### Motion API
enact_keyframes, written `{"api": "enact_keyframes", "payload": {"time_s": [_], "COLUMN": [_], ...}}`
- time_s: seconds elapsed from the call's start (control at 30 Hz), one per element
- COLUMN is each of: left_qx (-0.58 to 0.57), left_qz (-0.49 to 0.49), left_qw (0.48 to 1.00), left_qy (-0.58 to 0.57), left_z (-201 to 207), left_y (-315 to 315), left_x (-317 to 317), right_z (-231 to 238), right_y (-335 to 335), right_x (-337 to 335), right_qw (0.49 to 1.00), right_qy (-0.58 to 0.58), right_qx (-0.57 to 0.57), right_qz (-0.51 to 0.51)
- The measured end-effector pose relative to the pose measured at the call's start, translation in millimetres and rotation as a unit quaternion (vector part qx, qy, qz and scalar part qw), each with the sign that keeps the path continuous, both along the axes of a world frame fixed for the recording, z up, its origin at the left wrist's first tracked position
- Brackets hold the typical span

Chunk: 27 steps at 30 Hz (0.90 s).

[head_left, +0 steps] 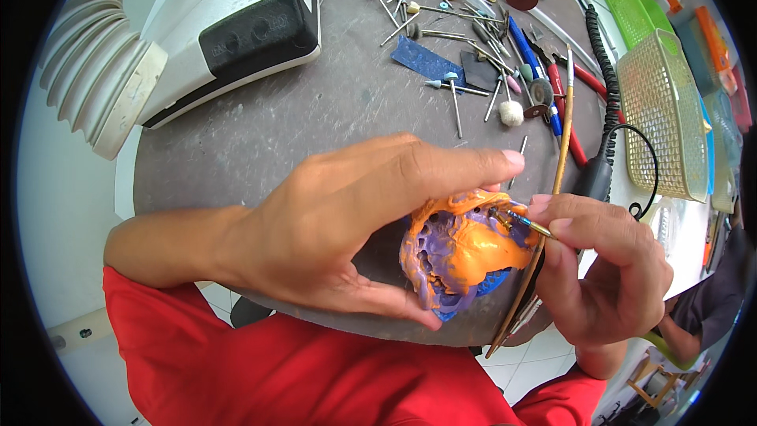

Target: The person uses a fine brush to apply a yellow substance to a purple and orange dental mold. They then use a dual-cartridge syringe to dispense a white paste into the mold's interior, spreading it with the brush. The person works at a cluttered workbench with various dental tools visible.

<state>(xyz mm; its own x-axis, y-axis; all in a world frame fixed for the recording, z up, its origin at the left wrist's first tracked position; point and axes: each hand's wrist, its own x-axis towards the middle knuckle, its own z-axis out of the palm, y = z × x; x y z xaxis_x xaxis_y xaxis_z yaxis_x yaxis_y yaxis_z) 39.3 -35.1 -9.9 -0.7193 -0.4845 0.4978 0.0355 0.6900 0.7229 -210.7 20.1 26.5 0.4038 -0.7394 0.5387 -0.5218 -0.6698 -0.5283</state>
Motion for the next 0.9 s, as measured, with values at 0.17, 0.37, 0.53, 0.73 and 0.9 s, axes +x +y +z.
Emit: {"api": "enact_keyframes", "payload": {"time_s": [0.17,0.37,0.53,0.73,0.9], "left_qx": [0.024,0.034,0.044,0.057,0.041], "left_qz": [-0.019,-0.031,-0.036,-0.044,-0.032], "left_qw": [1.000,0.999,0.998,0.997,0.999], "left_qy": [0.004,-0.011,-0.013,-0.018,-0.007], "left_z": [-1.2,-0.4,-0.7,-0.6,-1.0], "left_y": [0.5,-1.4,-0.4,-2.4,-1.8], "left_x": [1.0,2.5,3.0,2.8,1.9], "right_z": [1.9,3.7,3.0,1.1,4.0], "right_y": [0.8,1.2,1.3,0.5,-0.6], "right_x": [0.0,0.9,0.6,-0.7,0.3], "right_qw": [0.998,0.997,0.996,0.996,0.996], "right_qy": [-0.021,-0.001,-0.008,-0.016,-0.001], "right_qx": [0.061,0.070,0.077,0.081,0.084], "right_qz": [-0.020,-0.033,-0.032,-0.033,-0.030]}}
